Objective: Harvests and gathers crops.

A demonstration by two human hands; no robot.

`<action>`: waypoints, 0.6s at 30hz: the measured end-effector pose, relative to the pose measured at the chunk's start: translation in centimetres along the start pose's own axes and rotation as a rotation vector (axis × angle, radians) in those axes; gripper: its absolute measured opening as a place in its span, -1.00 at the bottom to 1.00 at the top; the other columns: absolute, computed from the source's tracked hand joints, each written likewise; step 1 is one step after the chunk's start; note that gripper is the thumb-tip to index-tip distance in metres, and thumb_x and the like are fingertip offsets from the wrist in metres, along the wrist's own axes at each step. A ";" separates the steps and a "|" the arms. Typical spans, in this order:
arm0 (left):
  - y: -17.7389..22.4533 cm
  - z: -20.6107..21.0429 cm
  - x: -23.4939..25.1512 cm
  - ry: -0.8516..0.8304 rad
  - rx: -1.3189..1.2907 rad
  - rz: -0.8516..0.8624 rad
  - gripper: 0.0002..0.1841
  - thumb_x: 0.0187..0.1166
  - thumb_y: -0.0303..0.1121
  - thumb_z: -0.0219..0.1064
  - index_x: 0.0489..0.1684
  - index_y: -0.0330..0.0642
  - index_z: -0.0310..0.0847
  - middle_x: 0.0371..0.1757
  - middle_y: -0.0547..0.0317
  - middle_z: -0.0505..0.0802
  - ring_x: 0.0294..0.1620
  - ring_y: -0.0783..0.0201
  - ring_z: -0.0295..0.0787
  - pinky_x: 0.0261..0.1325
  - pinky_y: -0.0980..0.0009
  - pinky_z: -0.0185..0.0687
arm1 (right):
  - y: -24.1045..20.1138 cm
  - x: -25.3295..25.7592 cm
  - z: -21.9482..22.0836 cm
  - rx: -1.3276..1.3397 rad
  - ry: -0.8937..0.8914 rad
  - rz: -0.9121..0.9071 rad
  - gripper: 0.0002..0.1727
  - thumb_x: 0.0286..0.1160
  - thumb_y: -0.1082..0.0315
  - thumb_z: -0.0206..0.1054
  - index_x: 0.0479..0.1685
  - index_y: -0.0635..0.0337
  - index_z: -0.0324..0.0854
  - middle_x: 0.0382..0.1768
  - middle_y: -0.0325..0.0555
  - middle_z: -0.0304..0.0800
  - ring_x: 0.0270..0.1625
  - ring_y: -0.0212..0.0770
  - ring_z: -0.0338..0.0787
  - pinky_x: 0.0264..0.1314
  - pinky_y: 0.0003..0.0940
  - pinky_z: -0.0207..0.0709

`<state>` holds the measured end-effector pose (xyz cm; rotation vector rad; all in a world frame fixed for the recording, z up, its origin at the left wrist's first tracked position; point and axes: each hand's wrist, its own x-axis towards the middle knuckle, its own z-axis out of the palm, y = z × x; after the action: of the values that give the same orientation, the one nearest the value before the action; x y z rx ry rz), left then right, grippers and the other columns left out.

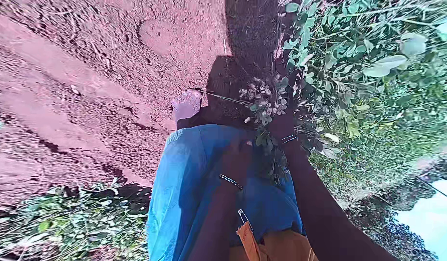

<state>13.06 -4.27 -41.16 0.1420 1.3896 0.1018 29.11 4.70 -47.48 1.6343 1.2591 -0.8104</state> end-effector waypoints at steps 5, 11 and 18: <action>0.4 0.2 0.3 0.052 -0.362 -0.011 -0.52 0.82 -0.24 0.15 0.58 -0.38 0.36 0.40 -0.19 0.70 0.35 0.16 0.72 0.38 0.21 0.68 | -4.1 -3.0 -0.6 -0.065 -0.127 -0.155 -0.50 0.54 0.28 0.40 0.38 0.41 0.58 0.27 0.49 0.66 0.34 0.47 0.65 0.33 0.44 0.48; 1.0 -0.3 0.2 0.200 -1.045 0.079 -0.72 0.88 -0.30 -0.08 0.04 -0.12 0.58 -0.20 0.31 0.86 -0.14 0.49 0.83 -0.01 0.44 0.81 | -7.4 -10.9 -4.6 -0.208 -0.334 -0.597 -0.35 0.37 0.43 0.42 0.52 0.43 0.41 0.22 0.36 0.70 0.27 0.34 0.74 0.20 0.27 0.60; 2.5 0.0 -0.1 0.243 -1.083 0.313 -0.74 0.58 -0.48 0.04 -0.32 -0.01 0.68 -0.35 0.40 0.88 -0.20 0.50 0.84 0.00 0.42 0.81 | -12.1 2.1 -16.1 -0.092 -0.188 -0.835 -0.59 0.73 0.04 0.27 -0.23 0.27 0.70 -0.35 0.02 0.71 -0.24 -0.03 0.73 -0.15 0.05 0.55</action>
<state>13.03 -1.81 -40.68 -0.5747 1.3715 1.1321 17.68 21.31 -46.18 0.8920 1.8225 -1.3351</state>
